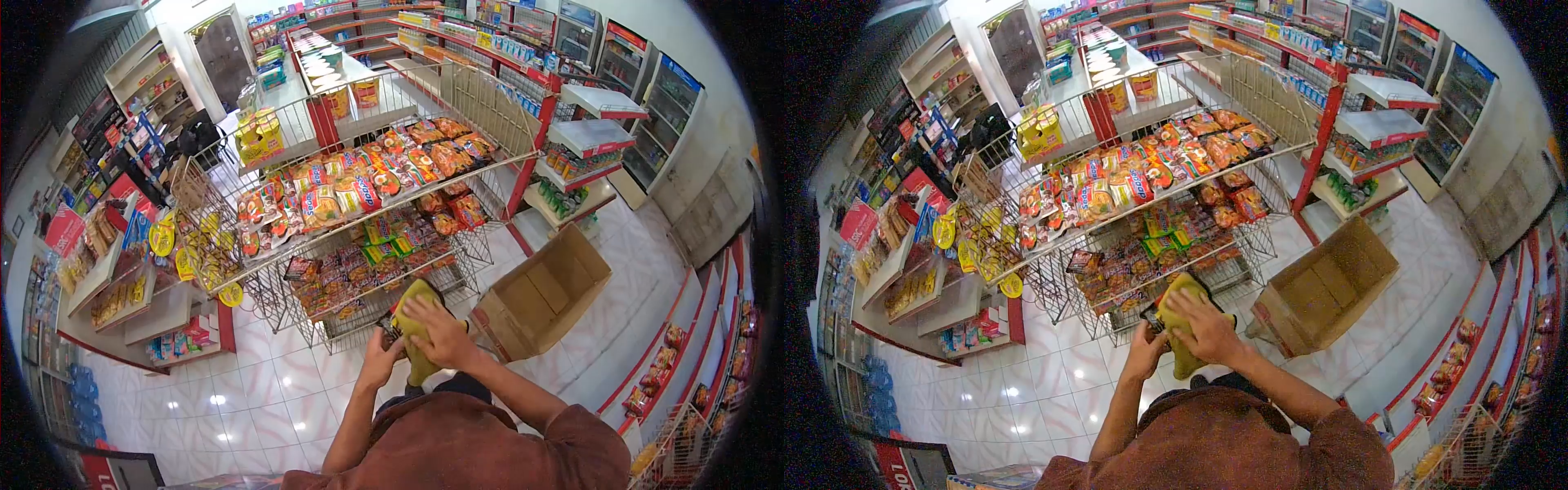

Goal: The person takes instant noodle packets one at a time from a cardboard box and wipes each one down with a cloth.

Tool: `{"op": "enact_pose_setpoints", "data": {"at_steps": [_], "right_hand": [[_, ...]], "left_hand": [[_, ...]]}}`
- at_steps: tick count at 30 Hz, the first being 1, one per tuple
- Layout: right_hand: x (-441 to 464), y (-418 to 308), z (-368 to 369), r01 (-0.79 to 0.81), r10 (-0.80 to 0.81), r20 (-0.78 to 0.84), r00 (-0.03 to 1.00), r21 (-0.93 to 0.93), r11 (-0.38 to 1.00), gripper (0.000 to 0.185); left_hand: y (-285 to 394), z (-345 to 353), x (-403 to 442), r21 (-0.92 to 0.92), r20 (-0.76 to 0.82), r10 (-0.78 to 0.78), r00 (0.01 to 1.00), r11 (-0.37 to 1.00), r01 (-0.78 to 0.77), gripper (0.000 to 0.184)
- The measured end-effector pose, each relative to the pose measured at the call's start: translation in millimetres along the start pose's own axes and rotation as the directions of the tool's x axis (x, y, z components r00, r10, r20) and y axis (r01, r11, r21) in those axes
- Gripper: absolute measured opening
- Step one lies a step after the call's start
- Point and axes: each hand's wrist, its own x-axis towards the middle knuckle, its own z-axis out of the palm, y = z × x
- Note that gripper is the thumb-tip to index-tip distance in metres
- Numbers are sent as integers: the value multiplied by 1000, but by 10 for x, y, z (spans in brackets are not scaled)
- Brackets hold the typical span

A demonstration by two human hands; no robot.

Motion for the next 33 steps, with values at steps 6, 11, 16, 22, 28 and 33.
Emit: {"op": "enact_pose_setpoints", "data": {"at_steps": [6,11,16,22,28,33], "right_hand": [[31,-117,113,-97,93,-66,993,-57,994,51],[-67,-114,54,34,-30,40,999,-102,994,53],[12,-22,157,-188,190,-102,976,33,982,57],[-113,-170,236,28,-16,96,995,-125,992,58],[-135,52,154,-113,113,-7,994,-6,994,57],[34,127,450,-302,447,-413,793,371,878,52]], "left_hand": [[100,78,47,-95,-65,-70,995,993,63,32],[207,-67,89,-220,-156,-16,988,975,-19,33],[60,30,66,-137,-97,-38,994,990,25,29],[-145,-31,215,-280,-219,-45,975,960,-18,23],[9,9,181,-495,-230,-112,967,869,-17,27],[-248,31,355,-448,-246,-45,968,891,-72,24]]}}
